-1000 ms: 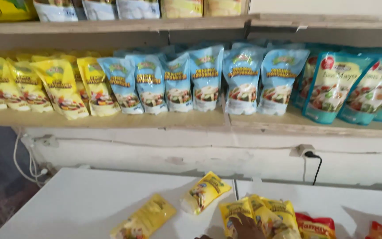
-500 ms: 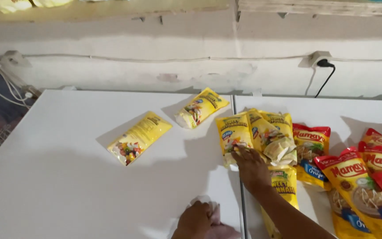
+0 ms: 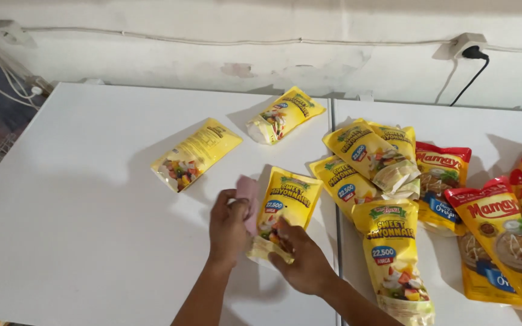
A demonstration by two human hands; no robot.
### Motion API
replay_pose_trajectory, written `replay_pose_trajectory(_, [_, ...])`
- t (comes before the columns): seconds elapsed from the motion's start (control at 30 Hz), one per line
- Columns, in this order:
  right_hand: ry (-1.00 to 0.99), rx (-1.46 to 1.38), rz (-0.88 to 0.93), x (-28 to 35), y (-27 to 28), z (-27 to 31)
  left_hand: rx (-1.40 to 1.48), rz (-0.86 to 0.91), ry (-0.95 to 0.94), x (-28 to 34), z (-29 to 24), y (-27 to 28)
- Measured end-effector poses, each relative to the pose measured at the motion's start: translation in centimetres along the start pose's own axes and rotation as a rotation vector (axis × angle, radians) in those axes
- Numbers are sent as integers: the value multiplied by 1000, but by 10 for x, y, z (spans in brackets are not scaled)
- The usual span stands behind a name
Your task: Wiping mayonnaise pouches with a cloth and organizing them on the grocery store shelves.
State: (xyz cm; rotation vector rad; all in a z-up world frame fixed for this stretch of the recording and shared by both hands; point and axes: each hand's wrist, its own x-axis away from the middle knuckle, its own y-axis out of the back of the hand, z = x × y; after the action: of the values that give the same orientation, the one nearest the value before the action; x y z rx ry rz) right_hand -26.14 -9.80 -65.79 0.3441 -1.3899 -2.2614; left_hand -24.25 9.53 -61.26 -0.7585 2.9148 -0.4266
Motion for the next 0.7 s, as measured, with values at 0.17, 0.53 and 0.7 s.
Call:
replay_pose_trajectory(0.17, [-403,-1153,-3,-22,-16,-35,25,401,633,21,3,-9])
replay_pose_trajectory(0.53, [-45,83,-267,-74,-23,-104,-738,-237,456,102,75,-1])
replay_pose_trajectory(0.7, [-182,147,-204,-39,-6,-64,-661,-247,144,79,87,12])
